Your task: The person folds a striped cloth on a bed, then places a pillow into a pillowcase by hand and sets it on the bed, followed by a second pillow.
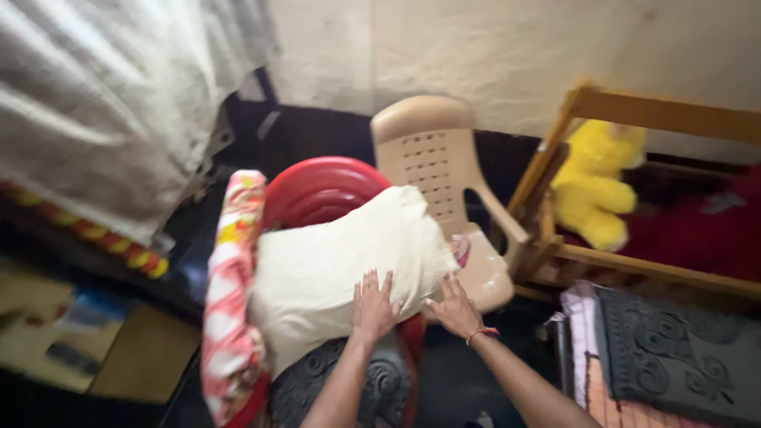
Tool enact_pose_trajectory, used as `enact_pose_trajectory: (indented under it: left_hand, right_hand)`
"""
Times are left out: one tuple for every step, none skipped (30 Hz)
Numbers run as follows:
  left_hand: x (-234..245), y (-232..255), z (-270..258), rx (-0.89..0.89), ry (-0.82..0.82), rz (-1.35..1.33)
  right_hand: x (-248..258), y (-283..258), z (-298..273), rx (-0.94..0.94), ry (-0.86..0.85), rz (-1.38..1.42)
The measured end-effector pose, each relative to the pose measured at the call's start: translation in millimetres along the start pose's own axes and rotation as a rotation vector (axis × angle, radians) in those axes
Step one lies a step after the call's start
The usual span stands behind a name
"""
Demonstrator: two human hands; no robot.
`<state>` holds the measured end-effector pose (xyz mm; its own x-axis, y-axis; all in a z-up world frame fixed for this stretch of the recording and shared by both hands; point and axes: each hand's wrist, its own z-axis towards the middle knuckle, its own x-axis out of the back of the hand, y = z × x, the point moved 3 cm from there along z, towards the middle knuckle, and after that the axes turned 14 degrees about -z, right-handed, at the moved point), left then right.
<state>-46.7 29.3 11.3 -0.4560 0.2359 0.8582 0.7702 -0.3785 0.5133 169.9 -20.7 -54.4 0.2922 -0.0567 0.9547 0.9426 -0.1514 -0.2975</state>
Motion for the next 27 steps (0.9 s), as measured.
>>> enact_pose_trajectory:
  left_hand:
    - [9, -13, -9, 0.032, 0.006, -0.008]
    - [18, -25, -16, 0.058, 0.012, -0.012]
    - [25, -35, -21, 0.084, 0.019, -0.017]
    - [31, -44, -25, 0.091, 0.035, -0.021]
    - [35, -53, -26, 0.098, 0.052, -0.025]
    - [38, -60, -26, 0.100, 0.066, -0.030]
    - [39, -68, -26, 0.125, 0.065, -0.035]
    - [41, -75, -22, 0.147, 0.062, -0.041]
    - [43, -82, -16, 0.169, 0.060, -0.046]
    - [45, -89, -9, 0.192, 0.054, -0.040]
    - [48, -98, -1, 0.214, 0.049, -0.034]
    - [48, -105, 5, 0.234, 0.040, -0.029]
    - [49, -111, 8, 0.244, 0.040, -0.029]
    - [56, -118, 17, 0.245, 0.045, -0.024]
    - [63, -124, 28, 0.247, 0.051, -0.018]
    - [68, -127, 39, 0.237, 0.059, -0.001]
    - [72, -130, 50, 0.227, 0.067, 0.016]
    - [72, -134, 55, 0.223, 0.069, 0.029]
    - [73, -140, 64, 0.214, 0.080, 0.038]
    - [72, -145, 73, 0.203, 0.087, 0.045]
    - [71, -151, 82, 0.192, 0.093, 0.052]
    - [68, -159, 90, 0.210, 0.062, 0.047]
    - [66, -167, 97, 0.228, 0.030, 0.043]
    - [68, -177, 109, 0.240, 0.003, 0.045]
    - [70, -185, 120, 0.256, -0.011, 0.050]
    - [73, -195, 129, 0.272, -0.029, 0.057]
    - [77, -204, 137, 0.288, -0.047, 0.066]
  right_hand:
    - [-1, -17, 0, -0.012, -0.060, -0.021]
    - [-1, -33, 1, -0.028, -0.114, -0.041]
    - [-2, -47, 3, -0.044, -0.167, -0.062]
    - [-2, -59, 4, 0.000, -0.139, -0.038]
    - [-3, -67, 8, 0.043, -0.110, -0.013]
    - [-5, -74, 11, 0.079, -0.079, 0.011]
    - [-8, -81, 13, 0.135, -0.021, -0.018]
    - [-11, -86, 17, 0.188, 0.040, -0.047]
    - [-13, -91, 21, 0.242, 0.101, -0.075]
    - [-18, -93, 26, 0.200, 0.050, -0.007]
    - [-23, -95, 31, 0.159, -0.002, 0.060]
    - [-27, -96, 34, 0.114, -0.055, 0.126]
    - [-32, -97, 32, 0.047, -0.128, 0.188]
    - [-36, -101, 32, -0.020, -0.192, 0.254]
    - [-39, -105, 32, -0.088, -0.255, 0.319]
    - [-38, -108, 32, -0.077, -0.217, 0.334]
    - [-37, -111, 31, -0.066, -0.179, 0.348]
    - [-38, -113, 30, -0.058, -0.151, 0.360]
    - [-42, -114, 34, -0.077, -0.182, 0.367]
    - [-47, -112, 34, -0.100, -0.213, 0.373]
    - [-54, -108, 35, -0.124, -0.244, 0.378]
    - [-62, -104, 34, -0.120, -0.283, 0.367]
    - [-73, -101, 31, -0.116, -0.322, 0.357]
    - [-85, -99, 32, -0.109, -0.352, 0.351]
    - [-99, -94, 28, -0.194, -0.483, 0.502]
    - [-113, -91, 19, -0.279, -0.613, 0.659]
    - [-126, -91, 11, -0.363, -0.741, 0.818]
